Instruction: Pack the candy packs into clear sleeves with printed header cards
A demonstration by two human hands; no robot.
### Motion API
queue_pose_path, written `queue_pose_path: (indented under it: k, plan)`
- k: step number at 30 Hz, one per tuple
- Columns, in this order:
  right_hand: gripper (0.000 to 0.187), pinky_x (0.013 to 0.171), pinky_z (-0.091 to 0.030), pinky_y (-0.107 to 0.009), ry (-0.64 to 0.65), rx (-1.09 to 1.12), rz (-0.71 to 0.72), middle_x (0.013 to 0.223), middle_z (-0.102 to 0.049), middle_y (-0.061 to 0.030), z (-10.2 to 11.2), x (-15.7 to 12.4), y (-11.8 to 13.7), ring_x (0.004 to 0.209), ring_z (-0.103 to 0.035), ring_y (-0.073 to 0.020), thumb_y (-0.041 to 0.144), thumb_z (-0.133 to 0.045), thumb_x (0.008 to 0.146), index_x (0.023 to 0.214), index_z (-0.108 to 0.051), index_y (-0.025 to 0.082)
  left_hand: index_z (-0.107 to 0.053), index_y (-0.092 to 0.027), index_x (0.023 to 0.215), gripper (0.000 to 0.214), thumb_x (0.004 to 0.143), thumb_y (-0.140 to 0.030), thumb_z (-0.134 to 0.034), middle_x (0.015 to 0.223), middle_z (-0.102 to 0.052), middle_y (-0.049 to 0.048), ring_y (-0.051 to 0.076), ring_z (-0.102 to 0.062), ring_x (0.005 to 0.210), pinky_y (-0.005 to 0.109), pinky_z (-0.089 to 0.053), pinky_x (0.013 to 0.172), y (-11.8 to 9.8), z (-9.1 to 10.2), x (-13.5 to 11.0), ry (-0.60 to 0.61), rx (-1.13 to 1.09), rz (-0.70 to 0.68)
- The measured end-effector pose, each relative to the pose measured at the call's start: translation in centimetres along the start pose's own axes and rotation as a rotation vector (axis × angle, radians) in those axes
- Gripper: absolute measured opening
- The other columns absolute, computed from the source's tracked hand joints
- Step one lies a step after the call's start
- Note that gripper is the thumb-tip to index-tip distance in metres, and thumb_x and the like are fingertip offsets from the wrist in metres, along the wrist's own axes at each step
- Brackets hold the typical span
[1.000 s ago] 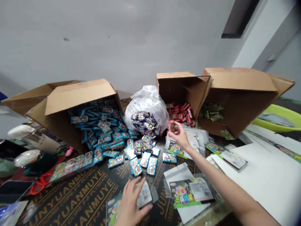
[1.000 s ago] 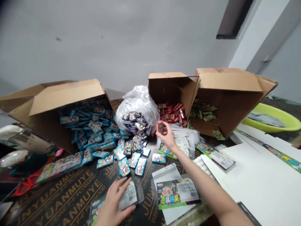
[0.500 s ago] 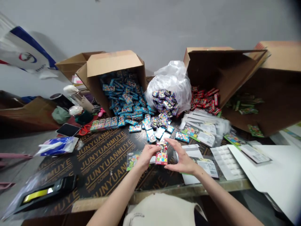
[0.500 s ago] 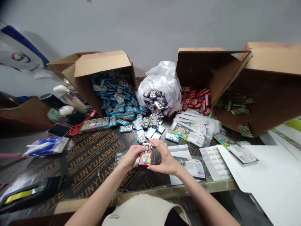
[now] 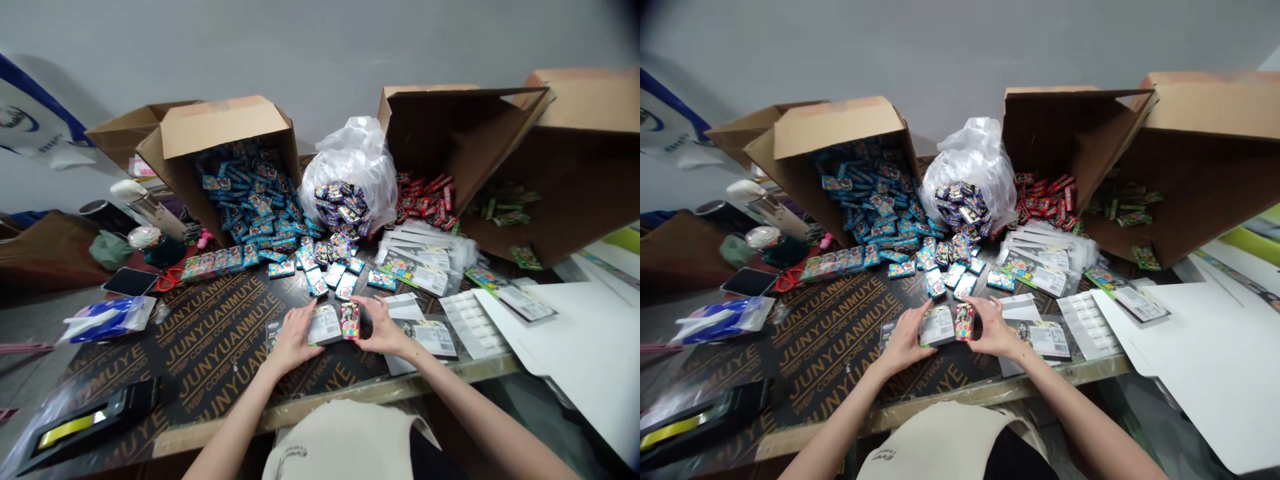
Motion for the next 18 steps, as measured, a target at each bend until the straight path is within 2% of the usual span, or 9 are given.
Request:
queue_pose_path:
  k: [4, 5, 7, 9, 10, 13, 14, 15, 18]
  plan:
    - [0.091, 0.103, -0.019, -0.046, 0.154, 0.237, 0.035, 0.13, -0.044, -0.0109, 0.2, 0.5, 0.9, 0.122, -0.038, -0.0265, 0.03, -0.071, 0.057, 0.134, -0.022, 0.023, -0.013, -0.021, 0.139, 0.095, 0.061, -0.029, -0.066, 0.131, -0.041, 0.0104, 0.027, -0.038, 0.118, 0.046, -0.019, 0.104, -1.3, 0.9, -0.2, 0.006, -0.118, -0.053]
    - [0.097, 0.103, -0.019, -0.046, 0.154, 0.253, 0.032, 0.132, -0.042, -0.0112, 0.5, 0.7, 1.0, 0.124, -0.035, -0.0267, 0.033, -0.072, 0.057, 0.136, -0.017, 0.024, -0.013, -0.02, 0.139, 0.095, 0.061, -0.029, -0.066, 0.13, -0.041, 0.0105, 0.026, -0.04, 0.117, 0.045, -0.022, 0.103, -1.4, 1.2, -0.2, -0.005, -0.135, -0.043]
    - [0.1, 0.103, -0.017, -0.048, 0.028, 0.23, -0.02, 0.134, -0.04, -0.0115, 1.6, 0.9, 1.0, 0.126, -0.032, -0.0266, 0.036, -0.072, 0.06, 0.138, -0.01, 0.025, -0.014, -0.019, 0.138, 0.094, 0.061, -0.028, -0.066, 0.125, -0.045, 0.0106, 0.026, -0.044, 0.113, 0.043, -0.029, 0.099, -1.1, 2.0, 0.0, -0.064, -0.145, 0.013]
    - [0.087, 0.104, -0.014, -0.05, -0.124, 0.157, -0.052, 0.131, -0.044, -0.0104, 2.4, 0.6, 1.5, 0.125, -0.034, -0.0256, 0.036, -0.066, 0.07, 0.138, -0.013, 0.025, -0.014, -0.019, 0.138, 0.093, 0.062, -0.028, -0.065, 0.12, -0.048, 0.0101, 0.026, -0.046, 0.108, 0.041, -0.035, 0.094, -0.6, 2.5, 0.2, -0.137, -0.137, 0.07]
    - [0.077, 0.104, -0.011, -0.051, -0.144, 0.122, -0.034, 0.129, -0.046, -0.0094, 2.3, 0.4, 2.1, 0.123, -0.037, -0.0249, 0.036, -0.061, 0.075, 0.137, -0.016, 0.026, -0.014, -0.019, 0.138, 0.093, 0.062, -0.028, -0.065, 0.118, -0.048, 0.0096, 0.025, -0.047, 0.107, 0.04, -0.036, 0.093, -0.5, 2.6, 0.4, -0.157, -0.127, 0.083]
    - [0.061, 0.105, -0.007, -0.051, -0.057, 0.075, 0.046, 0.124, -0.052, -0.0064, 1.0, 0.2, 3.1, 0.115, -0.046, -0.0221, 0.036, -0.05, 0.083, 0.136, -0.022, 0.028, -0.014, -0.019, 0.138, 0.092, 0.062, -0.031, -0.064, 0.117, -0.049, 0.0092, 0.025, -0.049, 0.106, 0.039, -0.038, 0.091, -0.2, 1.9, 1.1, -0.168, -0.076, 0.074]
    - [0.058, 0.105, -0.01, -0.05, -0.096, 0.07, 0.016, 0.122, -0.054, -0.0058, 1.5, 0.3, 2.3, 0.114, -0.048, -0.0211, 0.036, -0.047, 0.084, 0.136, -0.021, 0.028, -0.014, -0.018, 0.138, 0.092, 0.063, -0.032, -0.064, 0.117, -0.05, 0.0096, 0.026, -0.049, 0.105, 0.039, -0.038, 0.091, 0.0, 1.5, 1.3, -0.163, -0.049, 0.065]
    - [0.056, 0.105, -0.014, -0.048, -0.191, 0.055, -0.047, 0.12, -0.055, -0.0056, 2.8, 0.4, 0.8, 0.113, -0.048, -0.0204, 0.036, -0.045, 0.086, 0.136, -0.021, 0.027, -0.013, -0.018, 0.139, 0.091, 0.064, -0.034, -0.064, 0.117, -0.05, 0.01, 0.026, -0.049, 0.106, 0.04, -0.039, 0.09, 0.3, 0.9, 1.4, -0.154, -0.018, 0.055]
    - [0.049, 0.1, -0.025, -0.045, -0.578, -0.127, -0.311, 0.124, -0.049, -0.0079, 10.0, -0.4, -6.4, 0.118, -0.041, -0.0222, 0.036, -0.044, 0.085, 0.131, -0.032, 0.025, -0.019, -0.02, 0.138, 0.085, 0.067, -0.038, -0.061, 0.116, -0.052, 0.0103, 0.027, -0.049, 0.105, 0.041, -0.04, 0.087, 1.1, -1.2, 1.6, -0.085, 0.088, -0.011]
Point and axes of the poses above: each hand's wrist, its own x-axis towards the middle knuckle, its own z-axis out of the back of the hand, y = z × x, the point moved 7 cm from there along x, towards the middle knuckle
